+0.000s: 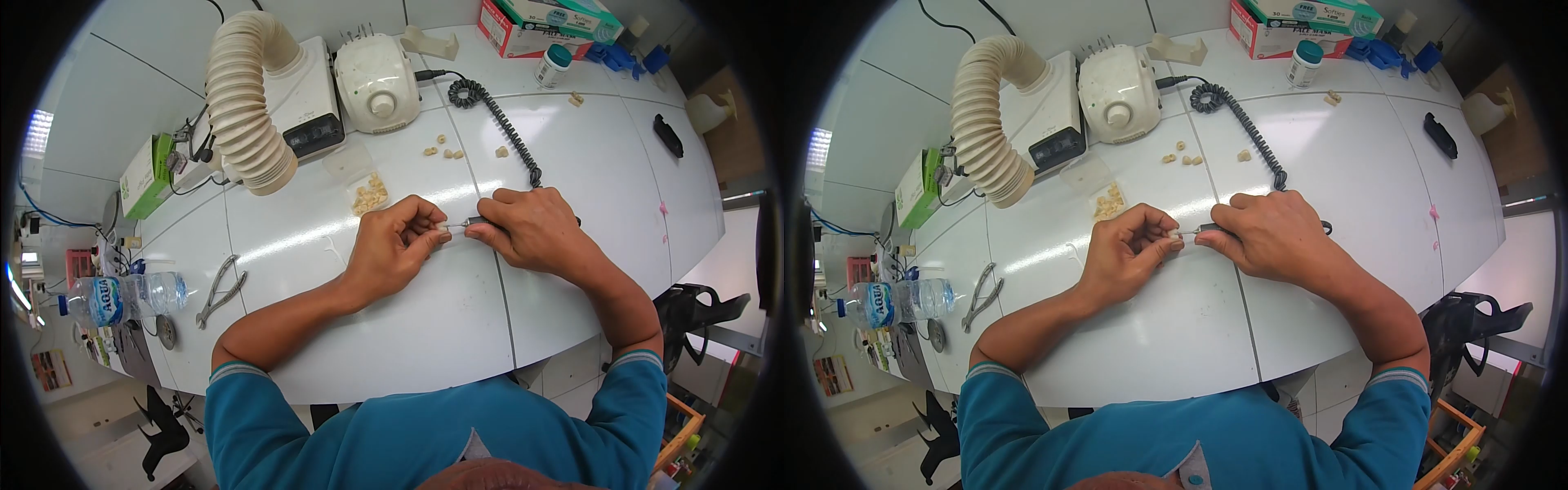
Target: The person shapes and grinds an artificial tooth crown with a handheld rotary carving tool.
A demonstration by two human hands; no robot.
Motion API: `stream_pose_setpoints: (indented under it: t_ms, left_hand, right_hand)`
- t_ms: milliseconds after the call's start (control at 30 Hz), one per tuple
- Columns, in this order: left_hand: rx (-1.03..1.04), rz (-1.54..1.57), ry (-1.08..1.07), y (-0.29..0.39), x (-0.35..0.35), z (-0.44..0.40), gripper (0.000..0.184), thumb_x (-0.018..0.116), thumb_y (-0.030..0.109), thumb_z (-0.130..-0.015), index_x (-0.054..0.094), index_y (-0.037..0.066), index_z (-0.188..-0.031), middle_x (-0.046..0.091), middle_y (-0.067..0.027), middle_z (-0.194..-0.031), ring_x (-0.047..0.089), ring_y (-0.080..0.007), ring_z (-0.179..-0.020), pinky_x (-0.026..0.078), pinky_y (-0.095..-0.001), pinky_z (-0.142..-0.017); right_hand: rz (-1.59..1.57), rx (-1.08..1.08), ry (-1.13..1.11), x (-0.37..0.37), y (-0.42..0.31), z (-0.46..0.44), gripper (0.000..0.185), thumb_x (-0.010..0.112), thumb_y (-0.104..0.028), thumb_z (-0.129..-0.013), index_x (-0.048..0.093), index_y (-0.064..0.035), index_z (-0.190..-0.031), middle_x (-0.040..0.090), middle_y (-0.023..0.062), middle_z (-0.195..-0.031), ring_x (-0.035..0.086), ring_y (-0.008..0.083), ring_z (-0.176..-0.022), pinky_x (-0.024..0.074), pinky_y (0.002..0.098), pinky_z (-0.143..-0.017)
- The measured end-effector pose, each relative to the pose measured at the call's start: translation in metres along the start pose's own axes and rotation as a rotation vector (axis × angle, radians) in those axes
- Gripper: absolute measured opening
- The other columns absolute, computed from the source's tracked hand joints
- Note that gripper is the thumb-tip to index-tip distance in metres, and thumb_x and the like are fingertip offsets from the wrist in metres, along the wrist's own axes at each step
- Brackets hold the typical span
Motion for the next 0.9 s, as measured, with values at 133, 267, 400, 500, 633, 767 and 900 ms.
stream_pose_setpoints:
  t_ms: [133, 267, 400, 500, 633, 767, 900]
  left_hand:
    - [-0.013, 0.021, -0.002, 0.0011, 0.0005, 0.0004, 0.017, 0.081, 0.003, -0.103, 0.073, -0.005, -0.117, 0.079, -0.0064, -0.099, 0.073, -0.0059, -0.085, 0.057, -0.0214, -0.072]
    - [-0.02, 0.023, -0.001, -0.0004, 0.0008, 0.0004, 0.018, 0.081, 0.004, -0.103, 0.073, -0.005, -0.117, 0.079, -0.0066, -0.099, 0.073, -0.0062, -0.085, 0.058, -0.0218, -0.072]
    - [-0.008, -0.011, -0.005, 0.0006, 0.0002, 0.0003, 0.018, 0.082, 0.004, -0.103, 0.073, -0.005, -0.116, 0.079, -0.0066, -0.099, 0.073, -0.0063, -0.084, 0.058, -0.022, -0.073]
    - [-0.02, -0.016, -0.004, 0.0011, -0.0001, 0.0001, 0.018, 0.082, 0.004, -0.103, 0.073, -0.005, -0.116, 0.079, -0.0065, -0.098, 0.073, -0.0061, -0.084, 0.057, -0.0218, -0.073]
    - [-0.027, -0.006, 0.003, 0.0001, 0.0, -0.0002, 0.017, 0.082, 0.004, -0.102, 0.073, -0.004, -0.115, 0.079, -0.0062, -0.098, 0.072, -0.0055, -0.084, 0.057, -0.0213, -0.073]
    - [-0.033, -0.027, -0.007, 0.0028, -0.0004, 0.0, 0.018, 0.082, 0.003, -0.102, 0.073, -0.004, -0.116, 0.079, -0.0059, -0.098, 0.071, -0.0045, -0.083, 0.056, -0.021, -0.072]
    - [-0.032, -0.021, -0.002, 0.0012, -0.0003, -0.0003, 0.018, 0.083, 0.004, -0.102, 0.074, -0.004, -0.116, 0.078, -0.0053, -0.098, 0.07, -0.0039, -0.082, 0.055, -0.0207, -0.071]
  right_hand:
    - [0.008, 0.008, -0.017, 0.0004, 0.0003, -0.0004, 0.051, 0.063, -0.059, -0.111, 0.076, -0.0117, -0.097, 0.074, 0.0109, -0.083, 0.075, 0.0361, -0.073, 0.0555, 0.0503, -0.064]
    - [0.006, 0.014, -0.025, 0.0003, 0.0003, -0.0008, 0.051, 0.063, -0.059, -0.111, 0.076, -0.0117, -0.097, 0.074, 0.0112, -0.083, 0.075, 0.0363, -0.073, 0.0555, 0.0502, -0.064]
    - [0.003, 0.017, -0.028, -0.001, -0.0005, -0.001, 0.051, 0.063, -0.059, -0.111, 0.076, -0.0115, -0.098, 0.074, 0.0113, -0.083, 0.075, 0.0362, -0.073, 0.0554, 0.0501, -0.064]
    - [0.005, 0.006, -0.023, -0.0009, -0.0006, -0.0006, 0.051, 0.063, -0.059, -0.111, 0.075, -0.0113, -0.097, 0.074, 0.0112, -0.083, 0.075, 0.0361, -0.073, 0.0552, 0.05, -0.064]
    - [0.006, 0.014, -0.013, 0.0007, -0.0007, -0.0009, 0.051, 0.063, -0.058, -0.111, 0.075, -0.0113, -0.097, 0.074, 0.0111, -0.083, 0.075, 0.0361, -0.072, 0.0549, 0.05, -0.064]
    - [0.004, 0.006, -0.014, -0.0002, -0.0008, -0.0005, 0.051, 0.063, -0.058, -0.111, 0.075, -0.0113, -0.097, 0.074, 0.0113, -0.083, 0.075, 0.0363, -0.072, 0.0548, 0.0504, -0.064]
    - [0.006, -0.026, 0.03, 0.0018, -0.0006, 0.0003, 0.048, 0.065, -0.053, -0.112, 0.074, -0.0094, -0.095, 0.07, 0.0096, -0.08, 0.069, 0.0323, -0.065, 0.0508, 0.0468, -0.06]
Point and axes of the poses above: each hand's wrist, its own z-axis away from the middle knuckle, its own x-axis out of the palm, y = z × x, the point moved 1 cm from there along -z, towards the middle knuckle
